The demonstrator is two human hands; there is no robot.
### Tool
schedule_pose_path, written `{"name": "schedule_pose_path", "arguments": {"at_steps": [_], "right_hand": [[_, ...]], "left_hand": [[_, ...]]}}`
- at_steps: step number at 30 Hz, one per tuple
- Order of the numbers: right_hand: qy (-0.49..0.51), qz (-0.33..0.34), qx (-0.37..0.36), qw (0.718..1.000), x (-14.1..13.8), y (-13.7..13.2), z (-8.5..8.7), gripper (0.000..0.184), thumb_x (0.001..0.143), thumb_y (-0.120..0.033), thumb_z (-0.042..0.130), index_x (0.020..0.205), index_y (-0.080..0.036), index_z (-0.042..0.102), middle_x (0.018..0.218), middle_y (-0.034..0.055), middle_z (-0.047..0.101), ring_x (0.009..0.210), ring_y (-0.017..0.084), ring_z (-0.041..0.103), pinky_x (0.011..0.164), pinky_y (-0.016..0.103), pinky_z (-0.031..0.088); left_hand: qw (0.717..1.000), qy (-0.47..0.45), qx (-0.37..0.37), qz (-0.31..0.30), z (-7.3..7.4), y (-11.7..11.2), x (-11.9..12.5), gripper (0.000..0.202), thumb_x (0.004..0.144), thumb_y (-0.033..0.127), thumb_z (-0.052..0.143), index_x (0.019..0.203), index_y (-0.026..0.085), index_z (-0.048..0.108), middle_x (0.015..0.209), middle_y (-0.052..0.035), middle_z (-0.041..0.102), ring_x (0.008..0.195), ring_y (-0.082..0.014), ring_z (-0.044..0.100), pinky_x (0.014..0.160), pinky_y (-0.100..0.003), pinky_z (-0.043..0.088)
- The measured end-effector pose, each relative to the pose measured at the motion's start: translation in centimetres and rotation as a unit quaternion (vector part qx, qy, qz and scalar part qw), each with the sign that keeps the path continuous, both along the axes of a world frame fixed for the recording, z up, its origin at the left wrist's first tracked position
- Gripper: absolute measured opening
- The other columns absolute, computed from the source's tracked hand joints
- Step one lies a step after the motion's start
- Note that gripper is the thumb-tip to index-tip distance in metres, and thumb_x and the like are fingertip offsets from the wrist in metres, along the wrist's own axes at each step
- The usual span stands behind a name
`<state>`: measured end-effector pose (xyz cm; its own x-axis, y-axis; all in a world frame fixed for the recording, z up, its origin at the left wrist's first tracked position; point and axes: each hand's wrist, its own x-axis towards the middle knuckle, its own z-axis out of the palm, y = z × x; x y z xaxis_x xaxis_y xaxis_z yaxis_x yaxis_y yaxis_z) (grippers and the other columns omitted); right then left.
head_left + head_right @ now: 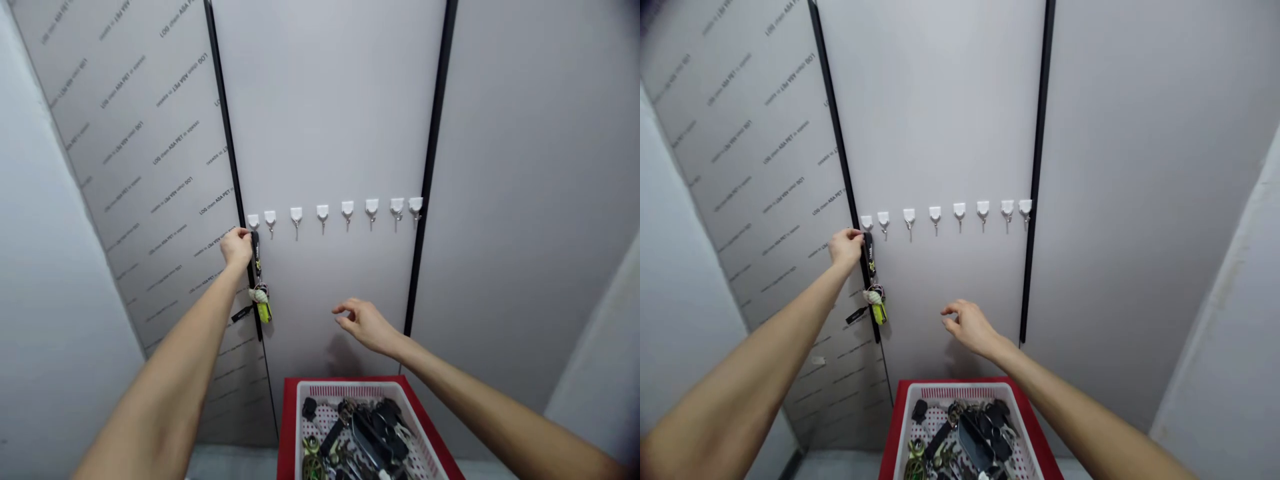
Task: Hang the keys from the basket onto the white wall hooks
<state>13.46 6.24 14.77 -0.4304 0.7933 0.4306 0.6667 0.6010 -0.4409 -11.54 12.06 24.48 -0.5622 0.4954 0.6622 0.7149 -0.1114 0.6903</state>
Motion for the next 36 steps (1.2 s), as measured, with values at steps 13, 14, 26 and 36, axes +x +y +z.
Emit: {"name": "schedule_pose_path", "arguments": {"at_steps": [13, 14, 26, 36], "right_hand": [[-0.014, 0.006, -0.032, 0.999, 0.3, -0.1, -2.6, 0.025, 0.065, -0.023, 0.039, 0.080, -0.014, 0.057, 0.076, 0.0050, 0.056, 0.057, 0.009, 0.049, 0.060, 0.022, 0.037], [-0.021, 0.002, -0.033, 0.999, 0.2, -0.1, -3.1, 0.025, 0.065, -0.023, 0.039, 0.081, -0.014, 0.056, 0.077, 0.0051, 0.056, 0.059, 0.010, 0.050, 0.061, 0.022, 0.037], [-0.215, 0.000, -0.114, 0.970, 0.3, -3.7, -12.6, 0.025, 0.060, -0.023, 0.043, 0.080, -0.019, 0.058, 0.080, 0.0061, 0.059, 0.076, 0.017, 0.052, 0.063, 0.024, 0.036], [-0.259, -0.050, -0.087, 0.961, 0.2, -5.3, -13.6, 0.031, 0.059, -0.027, 0.045, 0.089, -0.023, 0.053, 0.091, 0.0091, 0.052, 0.085, 0.024, 0.046, 0.066, 0.036, 0.036]], "left_hand": [[0.982, 0.168, -0.083, 0.036, 1.2, -0.2, 1.3, 0.019, 0.060, 0.019, 0.044, 0.073, 0.013, 0.057, 0.075, -0.0090, 0.060, 0.074, -0.0205, 0.053, 0.066, -0.030, 0.038], [0.973, 0.200, -0.107, 0.049, 1.4, -0.1, 1.4, 0.019, 0.061, 0.016, 0.042, 0.073, 0.011, 0.057, 0.075, -0.0099, 0.059, 0.076, -0.0218, 0.052, 0.067, -0.031, 0.038], [0.956, 0.288, -0.012, -0.061, -6.1, -6.2, 4.1, 0.033, 0.063, 0.016, 0.037, 0.095, 0.013, 0.045, 0.094, -0.0050, 0.047, 0.089, -0.0132, 0.041, 0.078, -0.024, 0.031], [0.767, 0.364, -0.445, -0.284, -22.6, -14.1, 12.2, 0.024, 0.061, 0.027, 0.041, 0.077, 0.017, 0.055, 0.083, -0.0096, 0.058, 0.079, -0.0216, 0.051, 0.069, -0.032, 0.035]]}}
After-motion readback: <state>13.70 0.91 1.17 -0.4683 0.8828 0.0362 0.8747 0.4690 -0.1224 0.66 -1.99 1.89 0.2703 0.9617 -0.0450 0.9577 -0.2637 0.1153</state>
